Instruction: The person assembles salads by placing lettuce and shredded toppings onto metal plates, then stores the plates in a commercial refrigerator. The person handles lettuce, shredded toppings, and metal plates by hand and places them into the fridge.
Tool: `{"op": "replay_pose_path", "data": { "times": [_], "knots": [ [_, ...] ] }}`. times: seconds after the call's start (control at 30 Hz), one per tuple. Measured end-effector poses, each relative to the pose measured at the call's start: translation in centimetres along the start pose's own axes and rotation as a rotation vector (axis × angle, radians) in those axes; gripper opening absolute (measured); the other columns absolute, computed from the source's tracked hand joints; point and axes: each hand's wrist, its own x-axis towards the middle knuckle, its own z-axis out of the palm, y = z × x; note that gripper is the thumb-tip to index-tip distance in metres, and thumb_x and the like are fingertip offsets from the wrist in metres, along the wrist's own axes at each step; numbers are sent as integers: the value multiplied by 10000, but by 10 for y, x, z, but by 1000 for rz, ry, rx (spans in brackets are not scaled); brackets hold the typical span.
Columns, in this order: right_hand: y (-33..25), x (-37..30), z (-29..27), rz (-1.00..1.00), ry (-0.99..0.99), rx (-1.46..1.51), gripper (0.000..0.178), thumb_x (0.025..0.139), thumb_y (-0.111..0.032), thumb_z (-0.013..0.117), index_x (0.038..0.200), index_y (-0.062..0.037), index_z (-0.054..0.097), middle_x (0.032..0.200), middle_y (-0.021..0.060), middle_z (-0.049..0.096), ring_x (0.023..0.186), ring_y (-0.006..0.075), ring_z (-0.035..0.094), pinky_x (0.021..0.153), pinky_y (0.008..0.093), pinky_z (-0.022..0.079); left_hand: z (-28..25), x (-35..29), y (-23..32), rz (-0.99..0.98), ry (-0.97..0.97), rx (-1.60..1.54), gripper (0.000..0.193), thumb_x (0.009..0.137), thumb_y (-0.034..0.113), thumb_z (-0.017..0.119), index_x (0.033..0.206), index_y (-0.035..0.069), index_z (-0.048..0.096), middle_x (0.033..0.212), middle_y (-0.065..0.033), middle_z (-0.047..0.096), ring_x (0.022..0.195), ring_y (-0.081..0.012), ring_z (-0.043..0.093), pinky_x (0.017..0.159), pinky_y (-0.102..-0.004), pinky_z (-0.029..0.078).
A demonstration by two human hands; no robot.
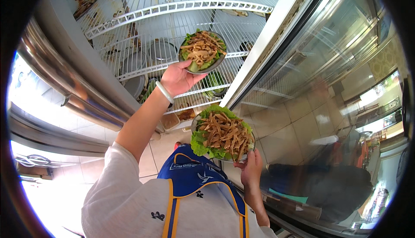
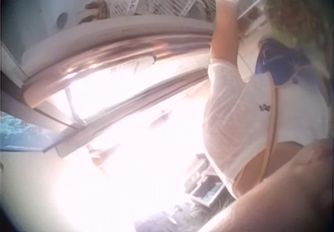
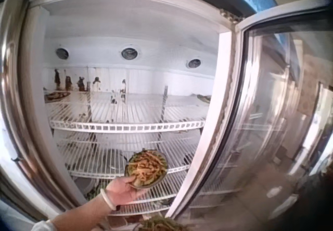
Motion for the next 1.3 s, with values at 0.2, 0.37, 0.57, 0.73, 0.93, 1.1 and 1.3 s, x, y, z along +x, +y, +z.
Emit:
{"op": "replay_pose_path", "data": {
  "times": [0.2,0.37,0.57,0.73,0.93,1.1,1.3],
  "knots": [
    [24,1,4,-38,65,63,324,1018,-218,350,1253,-55,500,885,22,522,675,114,568,572,284,584,1,54,52,181,93,-61,402,1018,109,361,1382,-43,281,1367,-215,422,1238,-357,477,1087,-491,421],
    [31,-12,14,-134,68,185,324,1016,-225,367,1269,-59,481,1045,65,597,745,124,614,577,283,582,-5,103,97,275,351,19,230,922,91,620,1105,0,514,1151,-134,532,1197,-359,515,1037,-506,474],
    [39,-25,29,-159,143,273,301,1012,-209,378,1247,-45,473,1047,101,629,690,175,653,544,274,572,0,137,118,391,485,230,104,928,64,587,951,-36,577,926,-170,630,728,-241,648,604,-327,603],
    [50,-25,37,-235,182,382,251,1008,-214,421,1183,-53,501,963,78,648,652,162,645,506,262,558,-4,134,106,299,530,1932,136,924,102,593,841,-2,564,834,-128,607,615,-192,592,522,-297,542],
    [45,-36,36,-308,233,382,274,991,-217,488,1216,-62,513,925,55,647,635,126,634,481,241,543,-20,103,80,364,644,1993,138,931,123,584,878,-4,578,838,-127,620,629,-190,603,521,-294,538],
    [58,-81,22,-341,230,296,275,991,-231,502,1210,-64,520,922,48,651,627,114,633,465,209,529,-34,50,56,364,722,1877,150,937,140,577,908,-6,589,841,-126,631,639,-187,612,520,-292,535],
    [63,-86,22,-386,134,303,288,992,-227,499,1219,-51,514,897,41,650,621,99,626,484,216,530,-36,39,47,360,744,1764,174,944,161,569,945,-9,603,845,-125,645,652,-185,622,519,-290,531]
  ]
}}
